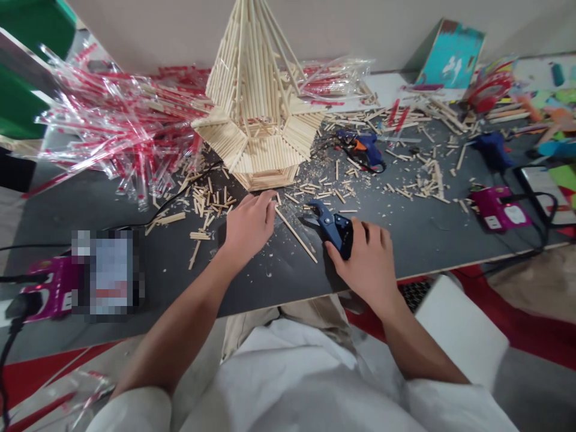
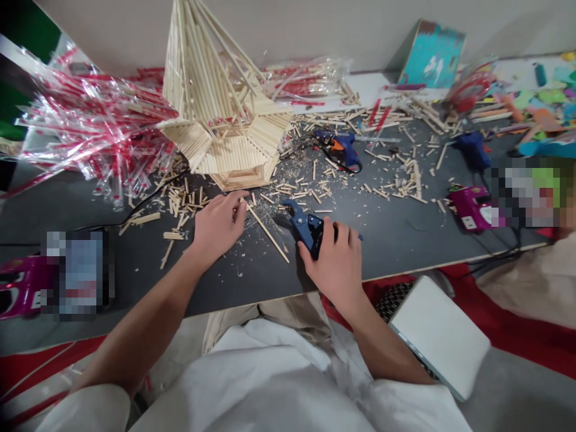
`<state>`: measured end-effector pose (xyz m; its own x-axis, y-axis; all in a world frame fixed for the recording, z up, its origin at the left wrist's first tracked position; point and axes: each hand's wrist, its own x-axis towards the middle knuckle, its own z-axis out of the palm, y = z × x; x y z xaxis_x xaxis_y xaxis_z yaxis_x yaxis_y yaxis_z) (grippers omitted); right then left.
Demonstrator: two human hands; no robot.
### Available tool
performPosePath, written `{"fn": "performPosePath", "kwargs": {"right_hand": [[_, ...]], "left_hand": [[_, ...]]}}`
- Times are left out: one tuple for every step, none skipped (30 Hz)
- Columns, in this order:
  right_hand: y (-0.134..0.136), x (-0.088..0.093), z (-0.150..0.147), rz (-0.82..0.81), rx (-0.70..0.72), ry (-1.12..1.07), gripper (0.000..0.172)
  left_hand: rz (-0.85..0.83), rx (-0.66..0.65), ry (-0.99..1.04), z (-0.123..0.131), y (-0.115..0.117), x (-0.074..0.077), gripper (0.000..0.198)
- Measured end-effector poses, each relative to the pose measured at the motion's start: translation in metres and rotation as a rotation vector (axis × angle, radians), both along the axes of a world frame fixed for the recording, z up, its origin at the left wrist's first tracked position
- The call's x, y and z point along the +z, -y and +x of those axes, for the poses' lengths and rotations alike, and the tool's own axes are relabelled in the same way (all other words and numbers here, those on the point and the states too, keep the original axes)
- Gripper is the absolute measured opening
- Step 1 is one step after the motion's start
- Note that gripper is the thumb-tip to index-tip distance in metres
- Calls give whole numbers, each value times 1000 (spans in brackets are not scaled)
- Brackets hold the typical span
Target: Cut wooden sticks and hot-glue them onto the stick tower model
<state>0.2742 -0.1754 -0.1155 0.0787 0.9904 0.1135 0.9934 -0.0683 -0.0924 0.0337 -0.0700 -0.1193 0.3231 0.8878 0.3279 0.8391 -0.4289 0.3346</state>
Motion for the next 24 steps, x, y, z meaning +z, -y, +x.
{"fn": "performPosePath", "kwargs": {"right_hand": [[1, -1, -1, -6, 1, 3, 76], [1, -1, -1, -10, 8, 6, 79], [0, 1, -1, -13, 22, 4, 80], [-2, 3, 1, -15, 45, -4, 79], [-7, 7, 3, -13, 68, -21, 76], [-13, 12, 6, -5, 84, -43, 71], [-23, 17, 11, 8, 92, -64, 63], [-34, 21, 16, 29, 84, -80, 57], [-48, 25, 22, 52, 62, -82, 53], [-64, 28, 28, 71, 40, -69, 50], [-81, 30, 34, 65, 28, -48, 46], [-98, 30, 39, 43, 4, -42, 41], [-114, 29, 43, 19, -20, -44, 39], [-129, 27, 46, -15, -28, -41, 38], [-142, 24, 48, -44, -53, -35, 35], [-152, 21, 48, -63, -78, -23, 35], [-158, 17, 48, -81, -97, -10, 34], [-163, 14, 47, -88, -115, 2, 33], [-165, 12, 45, -87, -128, 13, 33], [-165, 10, 43, -81, -137, 21, 33], [-164, 8, 42, -69, -143, 25, 33], [-163, 7, 41, -53, -148, 24, 32], [-162, 6, 40, -39, -151, 19, 32], [-161, 5, 40, -28, -153, 12, 31]], "left_hand": [[-10, 8, -2, 0, 0, 0, 31], [-20, 15, -5, 0, 0, -1, 30], [-29, 23, -11, 0, 0, -1, 30], [-39, 31, -18, 0, 0, -1, 30], [-48, 37, -26, 0, 0, -1, 29], [-58, 42, -32, 0, 0, -1, 29], [-66, 46, -36, 0, 0, 0, 29], [-73, 46, -38, 0, 0, 0, 30], [-78, 44, -38, 0, 0, 0, 30], [-81, 39, -38, 0, 0, 1, 30], [-83, 34, -37, 0, 0, 1, 30], [-86, 28, -37, 1, 1, 2, 30], [-91, 21, -36, 1, 1, 3, 30], [-97, 14, -38, 2, 1, 3, 30], [-105, 9, -42, 2, 1, 4, 30], [-114, 6, -48, 2, 2, 4, 31], [-126, 4, -57, 3, 2, 5, 31], [-137, 5, -66, 3, 3, 5, 32], [-148, 5, -75, 4, 3, 5, 32], [-157, 5, -80, 4, 4, 5, 33], [-162, 2, -82, 4, 5, 5, 33], [-163, -3, -81, 5, 5, 5, 32], [-161, -7, -78, 5, 6, 4, 32], [-156, -11, -75, 5, 6, 4, 32]]}}
